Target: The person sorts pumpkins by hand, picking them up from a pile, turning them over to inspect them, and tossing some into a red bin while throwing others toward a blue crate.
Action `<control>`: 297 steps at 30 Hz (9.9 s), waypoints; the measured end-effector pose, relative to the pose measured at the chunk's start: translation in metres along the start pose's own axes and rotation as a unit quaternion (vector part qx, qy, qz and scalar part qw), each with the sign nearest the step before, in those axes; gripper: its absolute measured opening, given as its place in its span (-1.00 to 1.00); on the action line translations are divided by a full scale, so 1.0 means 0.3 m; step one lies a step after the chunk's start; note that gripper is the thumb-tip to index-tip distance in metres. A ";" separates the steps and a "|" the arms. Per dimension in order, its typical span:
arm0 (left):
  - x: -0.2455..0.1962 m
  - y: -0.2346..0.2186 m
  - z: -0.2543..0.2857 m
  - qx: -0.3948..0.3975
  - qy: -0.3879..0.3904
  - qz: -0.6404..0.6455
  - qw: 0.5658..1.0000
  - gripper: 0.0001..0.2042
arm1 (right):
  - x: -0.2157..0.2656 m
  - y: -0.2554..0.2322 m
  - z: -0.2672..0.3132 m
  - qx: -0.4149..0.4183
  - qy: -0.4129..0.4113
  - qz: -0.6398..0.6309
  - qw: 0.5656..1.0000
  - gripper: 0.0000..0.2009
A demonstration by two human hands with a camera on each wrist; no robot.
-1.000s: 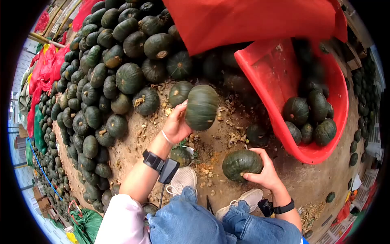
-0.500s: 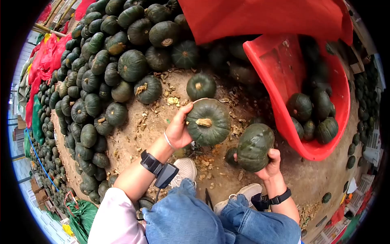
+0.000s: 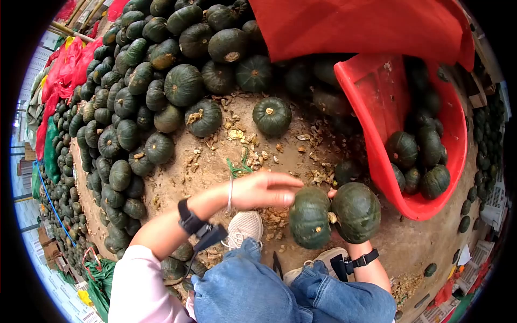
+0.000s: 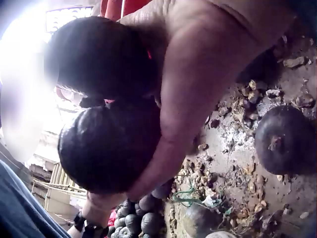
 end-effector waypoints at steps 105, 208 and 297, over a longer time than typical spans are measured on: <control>0.010 -0.239 0.125 -0.234 0.149 0.665 0.693 -0.44 | 0.327 0.907 -0.178 0.283 -0.339 0.743 0.503 -0.04; 0.441 -0.584 0.803 -0.462 -0.523 -0.444 0.562 -0.13 | 0.065 0.407 -0.164 0.137 0.041 -0.074 0.987 -0.45; 0.013 -0.059 0.057 -0.066 0.208 0.741 0.635 -0.36 | 0.561 -0.122 0.476 -0.167 -0.346 0.470 0.795 -0.20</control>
Point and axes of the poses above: each hand's wrist, its own z-axis away from the middle knuckle, its own y-axis out of the palm, x = y × z, the point moved 7 cm from there along -z, towards the middle knuckle, and after that the axes turned 9 degrees about -z, right-handed, at the moved point
